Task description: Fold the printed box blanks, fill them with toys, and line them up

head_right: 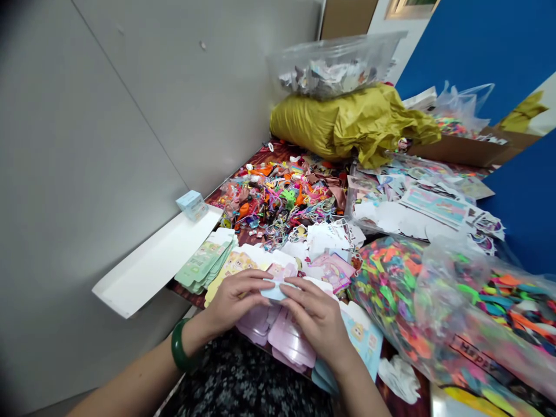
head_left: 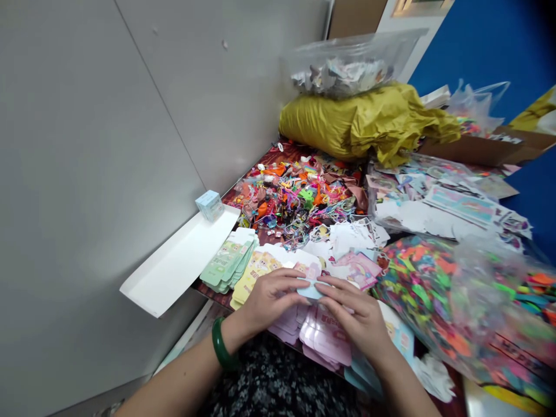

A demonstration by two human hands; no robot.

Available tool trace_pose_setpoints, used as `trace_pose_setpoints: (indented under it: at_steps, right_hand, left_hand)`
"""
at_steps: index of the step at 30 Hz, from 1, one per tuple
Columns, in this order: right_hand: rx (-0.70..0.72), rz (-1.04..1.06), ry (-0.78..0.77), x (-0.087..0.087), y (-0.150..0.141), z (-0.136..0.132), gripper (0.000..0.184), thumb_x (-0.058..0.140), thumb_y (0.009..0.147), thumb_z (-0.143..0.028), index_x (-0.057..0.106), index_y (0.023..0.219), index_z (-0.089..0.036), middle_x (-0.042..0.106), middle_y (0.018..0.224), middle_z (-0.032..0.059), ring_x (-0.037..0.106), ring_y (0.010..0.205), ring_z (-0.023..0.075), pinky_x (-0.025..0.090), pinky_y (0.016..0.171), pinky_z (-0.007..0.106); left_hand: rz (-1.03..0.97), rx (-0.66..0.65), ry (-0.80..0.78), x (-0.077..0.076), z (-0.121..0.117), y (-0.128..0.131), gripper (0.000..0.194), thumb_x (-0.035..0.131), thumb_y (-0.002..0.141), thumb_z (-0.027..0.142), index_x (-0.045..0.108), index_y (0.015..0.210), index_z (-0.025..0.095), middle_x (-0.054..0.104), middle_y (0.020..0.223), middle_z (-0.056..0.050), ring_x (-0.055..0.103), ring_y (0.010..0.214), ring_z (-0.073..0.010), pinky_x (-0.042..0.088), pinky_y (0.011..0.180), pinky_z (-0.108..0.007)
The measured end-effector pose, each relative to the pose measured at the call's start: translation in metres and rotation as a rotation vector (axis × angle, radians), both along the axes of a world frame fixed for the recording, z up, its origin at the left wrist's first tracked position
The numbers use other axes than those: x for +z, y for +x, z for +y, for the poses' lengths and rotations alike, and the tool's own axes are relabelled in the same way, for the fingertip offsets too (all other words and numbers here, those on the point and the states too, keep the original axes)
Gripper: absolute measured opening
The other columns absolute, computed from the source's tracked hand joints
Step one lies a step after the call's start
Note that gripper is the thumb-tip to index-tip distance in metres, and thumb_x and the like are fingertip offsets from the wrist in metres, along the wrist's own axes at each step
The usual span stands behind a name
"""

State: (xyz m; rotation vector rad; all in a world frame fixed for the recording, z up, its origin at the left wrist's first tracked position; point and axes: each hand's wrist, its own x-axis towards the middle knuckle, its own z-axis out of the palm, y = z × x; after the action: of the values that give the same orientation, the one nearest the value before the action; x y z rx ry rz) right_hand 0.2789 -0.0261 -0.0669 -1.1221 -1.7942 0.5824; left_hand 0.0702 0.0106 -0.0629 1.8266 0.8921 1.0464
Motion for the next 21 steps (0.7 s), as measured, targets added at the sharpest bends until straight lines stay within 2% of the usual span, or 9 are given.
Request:
trace_pose_setpoints:
  at_steps: [4, 6, 8, 11, 17, 21]
  right_hand:
    - [-0.025, -0.107, 0.109, 0.001, 0.000, 0.001, 0.024, 0.064, 0.085, -0.020, 0.068, 0.109, -0.020, 0.073, 0.100, 0.0075, 0.069, 0.092, 0.0179, 0.056, 0.083, 0.028]
    - [-0.030, -0.118, 0.123, 0.004, 0.000, 0.002, 0.019, 0.063, 0.086, -0.020, 0.066, 0.105, -0.019, 0.073, 0.094, 0.0065, 0.069, 0.086, 0.0168, 0.056, 0.078, 0.026]
    - [-0.023, -0.116, 0.122, 0.007, 0.000, 0.002, 0.015, 0.061, 0.088, -0.019, 0.065, 0.102, -0.019, 0.072, 0.090, 0.0056, 0.069, 0.083, 0.0160, 0.056, 0.076, 0.025]
    - [0.007, -0.130, 0.138, 0.008, 0.002, 0.001, 0.014, 0.059, 0.088, -0.016, 0.065, 0.101, -0.019, 0.071, 0.093, 0.0067, 0.067, 0.089, 0.0165, 0.056, 0.080, 0.027]
    - [0.013, -0.243, 0.254, 0.001, 0.006, -0.005, 0.025, 0.058, 0.087, -0.010, 0.065, 0.109, -0.018, 0.067, 0.105, 0.0122, 0.064, 0.095, 0.0190, 0.055, 0.080, 0.031]
    - [0.024, -0.230, 0.269, 0.001, 0.001, -0.007, 0.029, 0.058, 0.086, -0.008, 0.063, 0.113, -0.017, 0.067, 0.105, 0.0125, 0.063, 0.094, 0.0196, 0.055, 0.078, 0.033]
  left_hand:
    - [0.027, 0.034, 0.004, 0.012, -0.002, 0.005, 0.021, 0.073, 0.076, 0.017, 0.075, 0.097, 0.016, 0.074, 0.096, -0.011, 0.069, 0.090, -0.0199, 0.055, 0.080, -0.031]
    - [0.036, 0.053, -0.025, 0.019, -0.002, 0.009, 0.017, 0.072, 0.077, 0.016, 0.075, 0.093, 0.016, 0.075, 0.090, -0.009, 0.070, 0.082, -0.0185, 0.056, 0.071, -0.028]
    - [0.039, 0.063, -0.030, 0.022, -0.001, 0.011, 0.012, 0.072, 0.076, 0.015, 0.076, 0.088, 0.016, 0.075, 0.084, -0.008, 0.070, 0.078, -0.0176, 0.056, 0.069, -0.028]
    - [0.037, 0.077, 0.018, 0.017, -0.001, 0.012, 0.009, 0.074, 0.075, 0.015, 0.076, 0.084, 0.017, 0.076, 0.081, -0.007, 0.071, 0.077, -0.0175, 0.057, 0.072, -0.029]
    - [0.121, 0.088, 0.352, 0.000, -0.004, 0.003, 0.015, 0.064, 0.086, 0.024, 0.075, 0.093, 0.019, 0.075, 0.093, -0.010, 0.071, 0.086, -0.0175, 0.059, 0.077, -0.029]
    - [0.194, 0.051, 0.448, -0.003, -0.004, -0.003, 0.019, 0.058, 0.090, 0.025, 0.074, 0.099, 0.020, 0.073, 0.100, -0.011, 0.070, 0.092, -0.0169, 0.059, 0.081, -0.029]
